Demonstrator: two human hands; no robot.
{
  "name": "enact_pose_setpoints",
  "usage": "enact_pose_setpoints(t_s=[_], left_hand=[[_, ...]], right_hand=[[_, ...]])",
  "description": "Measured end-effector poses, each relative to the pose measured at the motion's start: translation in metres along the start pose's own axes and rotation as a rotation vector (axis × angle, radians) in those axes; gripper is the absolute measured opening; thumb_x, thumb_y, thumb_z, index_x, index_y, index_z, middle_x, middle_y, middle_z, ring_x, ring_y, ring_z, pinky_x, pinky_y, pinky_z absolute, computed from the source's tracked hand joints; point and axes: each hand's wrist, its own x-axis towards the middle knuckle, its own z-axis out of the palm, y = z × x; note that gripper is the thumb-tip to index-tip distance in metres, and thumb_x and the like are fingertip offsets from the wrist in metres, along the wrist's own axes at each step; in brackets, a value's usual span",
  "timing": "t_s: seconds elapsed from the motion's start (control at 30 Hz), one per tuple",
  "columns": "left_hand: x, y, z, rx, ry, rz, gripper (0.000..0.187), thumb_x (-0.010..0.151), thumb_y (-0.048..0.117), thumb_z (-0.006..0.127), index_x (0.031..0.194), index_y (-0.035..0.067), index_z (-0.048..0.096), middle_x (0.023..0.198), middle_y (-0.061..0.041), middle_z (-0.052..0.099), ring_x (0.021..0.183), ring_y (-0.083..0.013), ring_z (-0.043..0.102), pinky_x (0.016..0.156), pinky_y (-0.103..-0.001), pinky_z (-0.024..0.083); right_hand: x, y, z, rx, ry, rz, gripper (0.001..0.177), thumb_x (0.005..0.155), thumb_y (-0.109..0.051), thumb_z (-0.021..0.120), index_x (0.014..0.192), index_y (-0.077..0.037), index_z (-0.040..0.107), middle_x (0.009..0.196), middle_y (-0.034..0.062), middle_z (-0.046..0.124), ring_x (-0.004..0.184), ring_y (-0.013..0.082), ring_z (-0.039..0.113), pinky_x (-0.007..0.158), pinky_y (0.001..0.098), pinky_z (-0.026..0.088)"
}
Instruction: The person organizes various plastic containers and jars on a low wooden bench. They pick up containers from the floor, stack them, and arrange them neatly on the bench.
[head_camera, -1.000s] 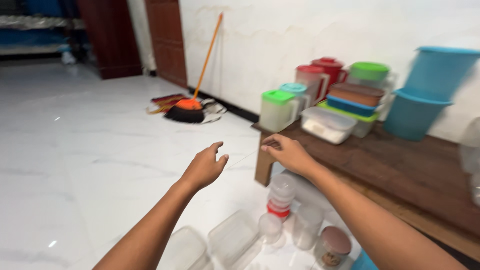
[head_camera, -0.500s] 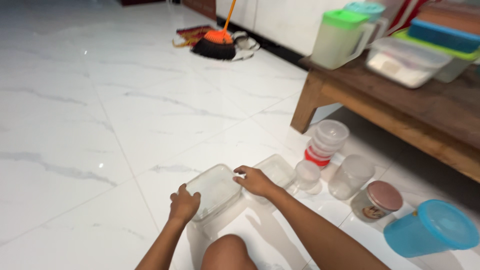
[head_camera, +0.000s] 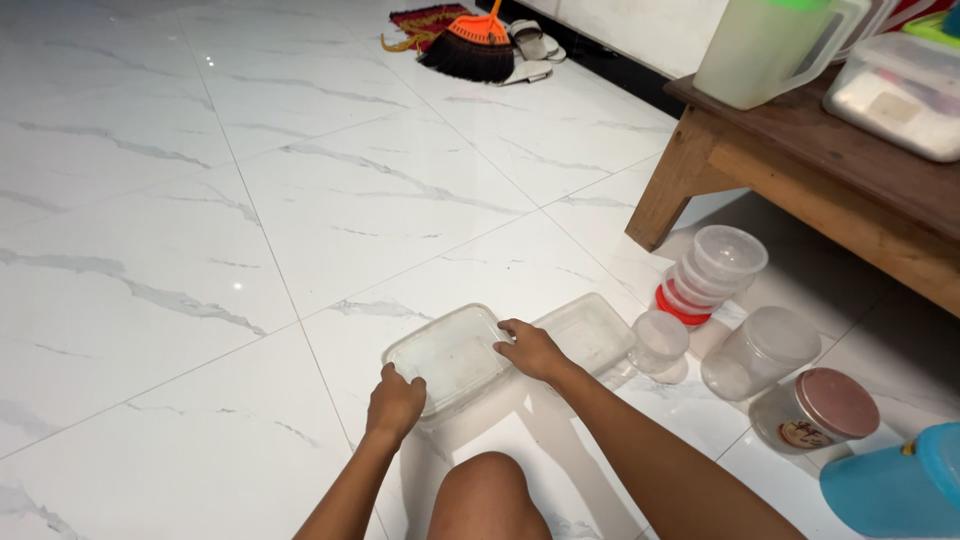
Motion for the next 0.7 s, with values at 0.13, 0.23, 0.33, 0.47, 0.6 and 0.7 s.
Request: enact_pose_setpoints(t_s=[0.13,0.23,0.33,0.47,0.6,0.7], left_hand=[[-0.01,0.023,-0.017,-0.006,0.113,0.126,0.076,0.092,0.026,0.058,0.157,0.0,0.029,0.133,-0.029,0.064,0.124,-0.0401,0.063,0.109,-0.045,0.048],[-0.02,0.065,-0.035,-0.076,0.214,0.323,0.073,0.09,0.025,0.06,0.153,-0.002,0.033,0.136,-0.03,0.059,0.127,-0.0418,0.059,0.111,-0.045,0.045],[-0.036,0.126,-0.052,-0.09,0.348,0.585,0.07,0.089,0.026,0.063,0.149,-0.003,0.041,0.137,-0.031,0.058,0.128,-0.0438,0.057,0.11,-0.045,0.044],[-0.076,0.213,-0.064,-0.113,0.36,0.811,0.068,0.089,0.03,0.064,0.147,-0.001,0.046,0.138,-0.03,0.059,0.128,-0.0431,0.058,0.11,-0.045,0.045],[-0.123,0.283,-0.054,-0.173,0.203,0.962,0.069,0.092,0.04,0.066,0.146,0.002,0.048,0.142,-0.027,0.055,0.128,-0.0411,0.058,0.107,-0.047,0.046],[-0.152,0.322,-0.035,-0.137,0.183,1.135,0.07,0.088,0.042,0.073,0.142,0.001,0.053,0.142,-0.027,0.055,0.13,-0.042,0.054,0.106,-0.048,0.045]], right_hand=[[-0.008,-0.016,-0.027,0.096,0.06,-0.068,0.056,0.093,-0.031,0.065,0.145,-0.012,0.054,0.146,0.0098,0.059,0.13,0.0244,0.059,0.106,0.0391,0.051],[-0.021,-0.035,-0.076,0.171,0.146,-0.14,0.054,0.093,-0.031,0.066,0.143,-0.012,0.058,0.14,0.0124,0.065,0.124,0.0241,0.065,0.105,0.0373,0.05],[-0.039,-0.054,-0.139,0.208,0.254,-0.232,0.052,0.092,-0.033,0.066,0.14,-0.011,0.062,0.132,0.0169,0.072,0.118,0.0238,0.069,0.103,0.0359,0.051],[-0.076,-0.071,-0.234,0.239,0.425,-0.479,0.052,0.091,-0.037,0.069,0.132,-0.006,0.067,0.131,0.0155,0.068,0.116,0.0235,0.071,0.097,0.0351,0.056],[-0.136,-0.071,-0.318,-0.02,0.543,-0.459,0.056,0.086,-0.037,0.081,0.132,-0.01,0.066,0.139,0.0118,0.051,0.109,0.0244,0.058,0.095,0.0347,0.051],[-0.183,-0.059,-0.355,-0.102,0.626,-0.519,0.062,0.076,-0.031,0.085,0.132,-0.014,0.064,0.14,0.0116,0.047,0.103,0.02,0.058,0.091,0.0339,0.054]])
